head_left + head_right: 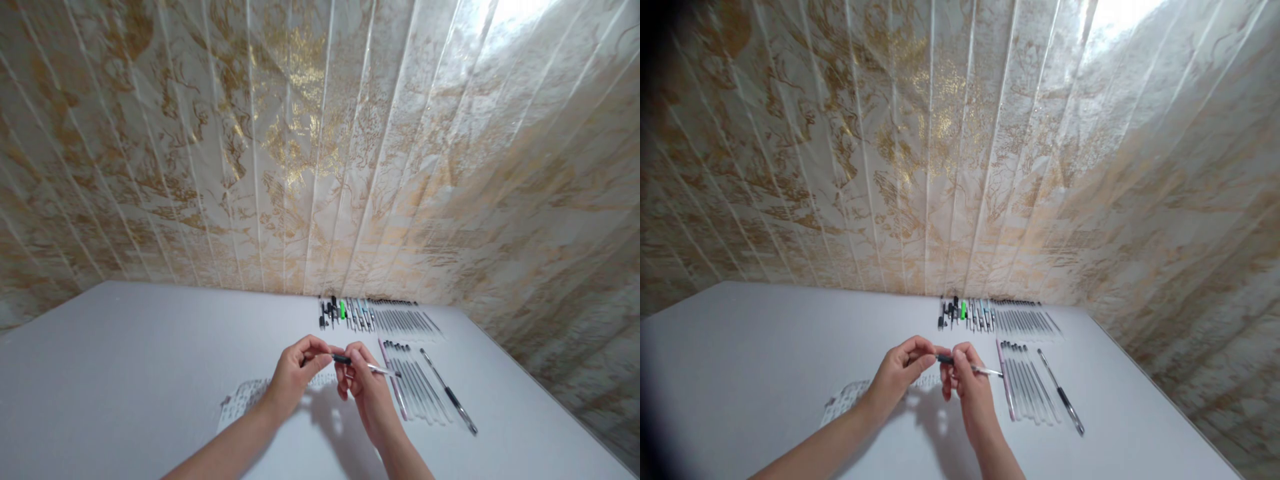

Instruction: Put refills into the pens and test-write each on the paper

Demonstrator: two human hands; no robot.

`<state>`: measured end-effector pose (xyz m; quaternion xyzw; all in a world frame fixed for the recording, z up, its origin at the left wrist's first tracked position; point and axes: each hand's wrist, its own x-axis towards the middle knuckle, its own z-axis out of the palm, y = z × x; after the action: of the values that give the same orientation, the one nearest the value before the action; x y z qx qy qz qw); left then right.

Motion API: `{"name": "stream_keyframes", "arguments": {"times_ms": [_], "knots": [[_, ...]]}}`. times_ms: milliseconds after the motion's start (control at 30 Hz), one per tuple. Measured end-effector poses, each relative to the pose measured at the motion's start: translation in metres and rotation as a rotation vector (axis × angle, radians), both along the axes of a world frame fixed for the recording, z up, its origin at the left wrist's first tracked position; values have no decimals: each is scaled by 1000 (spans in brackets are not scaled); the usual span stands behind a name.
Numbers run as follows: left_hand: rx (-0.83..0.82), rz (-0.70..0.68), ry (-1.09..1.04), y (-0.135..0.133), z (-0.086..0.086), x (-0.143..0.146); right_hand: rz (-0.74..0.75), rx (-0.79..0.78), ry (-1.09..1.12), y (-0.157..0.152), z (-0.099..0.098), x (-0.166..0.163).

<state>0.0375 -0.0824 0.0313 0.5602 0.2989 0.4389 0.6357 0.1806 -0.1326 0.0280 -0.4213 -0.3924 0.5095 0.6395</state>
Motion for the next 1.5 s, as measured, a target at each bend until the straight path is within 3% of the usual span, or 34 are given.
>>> {"name": "stream_keyframes", "arguments": {"times_ms": [233, 367, 467, 600, 700, 1067, 1500], "knots": [[411, 65, 659, 9, -4, -51, -10, -36, -366, -17, 22, -7], [561, 62, 978, 3, -11, -67, 73, -93, -544, -17, 8, -28], [600, 49, 1093, 0, -13, -64, 30, -115, -605, -11, -11, -44], [610, 18, 1102, 2, -17, -64, -95, -80, -616, -6, -31, -51], [622, 13, 1063, 4, -23, -67, -71, -72, -655, -9, -35, -51], [645, 35, 999, 6, -31, -69, -41, -91, -736, -9, -33, -51], [660, 16, 1021, 7, -29, -69, -13, -123, -706, -12, -25, -51]]}}
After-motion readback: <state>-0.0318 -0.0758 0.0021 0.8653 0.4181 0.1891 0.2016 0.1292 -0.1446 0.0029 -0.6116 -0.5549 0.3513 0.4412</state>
